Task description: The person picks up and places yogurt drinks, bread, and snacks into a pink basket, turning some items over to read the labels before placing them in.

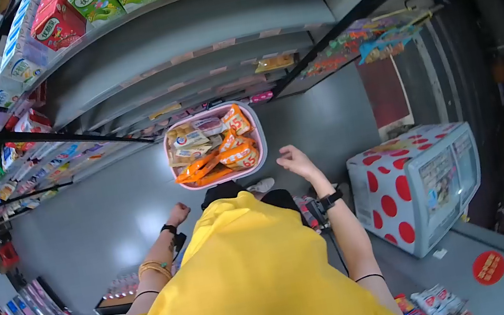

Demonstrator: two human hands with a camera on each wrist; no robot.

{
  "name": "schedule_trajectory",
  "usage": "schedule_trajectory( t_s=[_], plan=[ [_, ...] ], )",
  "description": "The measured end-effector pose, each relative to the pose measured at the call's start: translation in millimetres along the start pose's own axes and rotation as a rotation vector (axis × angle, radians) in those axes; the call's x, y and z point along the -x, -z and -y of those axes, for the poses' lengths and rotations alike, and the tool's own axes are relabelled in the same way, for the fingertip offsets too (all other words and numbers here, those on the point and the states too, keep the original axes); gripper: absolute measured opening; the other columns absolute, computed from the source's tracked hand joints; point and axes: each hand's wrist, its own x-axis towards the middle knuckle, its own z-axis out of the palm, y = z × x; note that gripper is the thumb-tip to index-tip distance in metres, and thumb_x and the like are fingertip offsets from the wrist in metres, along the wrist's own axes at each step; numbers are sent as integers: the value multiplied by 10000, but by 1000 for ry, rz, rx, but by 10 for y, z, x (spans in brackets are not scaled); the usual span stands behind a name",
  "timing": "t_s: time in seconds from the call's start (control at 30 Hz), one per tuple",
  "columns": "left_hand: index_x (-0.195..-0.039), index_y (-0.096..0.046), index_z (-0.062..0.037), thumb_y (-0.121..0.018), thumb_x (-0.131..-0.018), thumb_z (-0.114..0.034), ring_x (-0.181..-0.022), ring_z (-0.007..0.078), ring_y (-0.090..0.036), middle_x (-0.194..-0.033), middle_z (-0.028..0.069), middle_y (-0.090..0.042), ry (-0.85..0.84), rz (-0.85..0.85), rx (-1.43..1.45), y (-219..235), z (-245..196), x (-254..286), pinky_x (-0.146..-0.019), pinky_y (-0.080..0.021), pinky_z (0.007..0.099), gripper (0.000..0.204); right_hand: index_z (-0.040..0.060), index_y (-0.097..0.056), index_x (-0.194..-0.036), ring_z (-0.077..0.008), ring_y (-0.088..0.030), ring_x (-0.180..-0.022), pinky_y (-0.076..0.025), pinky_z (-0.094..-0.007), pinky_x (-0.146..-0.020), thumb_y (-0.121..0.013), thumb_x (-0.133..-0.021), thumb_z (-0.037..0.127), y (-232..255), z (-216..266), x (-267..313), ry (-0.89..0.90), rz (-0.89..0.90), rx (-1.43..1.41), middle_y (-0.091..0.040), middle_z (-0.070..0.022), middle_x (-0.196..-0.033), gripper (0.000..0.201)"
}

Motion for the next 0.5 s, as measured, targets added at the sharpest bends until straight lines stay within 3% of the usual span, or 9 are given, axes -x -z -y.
schedule_trajectory(
  t_s=[0.13,0.23,0.3,0.43,0.5],
  plan=[
    [-979,-649,-22,-683,-786,-330,-921,333,-659,-944,179,-694,105,-124,65,-97,97,-10,-836,-515,392,365,81,-376,-1412,-207,-603,-982,-507,-319,-767,-712,-839,279,360,286,-542,85,-108,28,-517,-173,-1277,693],
    [-997,-661,-25,-655,-785,-339,-980,361,-648,-986,209,-690,169,-183,159,-202,-67,120,-876,-507,415,379,73,-286,-1478,-277,-571,-1094,-506,-349,-830,-716,-834,250,677,570,-1055,202,-197,9,-440,-242,-1390,795],
    [-999,-661,-23,-664,-789,-334,-978,348,-653,-980,202,-692,164,-232,246,-280,-227,236,-874,-508,405,375,91,-212,-1513,-232,-539,-1171,-448,-342,-920,-710,-840,249,931,627,-1535,263,-184,-19,-337,-190,-1492,852],
    [-1003,-660,-23,-673,-798,-327,-965,324,-663,-966,186,-698,262,-346,380,-716,-536,578,-860,-511,393,367,41,-218,-1499,-319,-366,-1353,-319,-383,-1085,-700,-837,222,1374,505,-2624,331,-248,9,-286,-220,-1514,839],
    [-1007,-660,-23,-680,-799,-335,-940,300,-669,-948,168,-701,280,-353,441,-956,-672,774,-843,-515,376,376,36,-226,-1493,-348,-335,-1368,-298,-398,-1107,-703,-826,234,1397,762,-2712,308,-336,54,-280,-239,-1505,843]
  ],
)
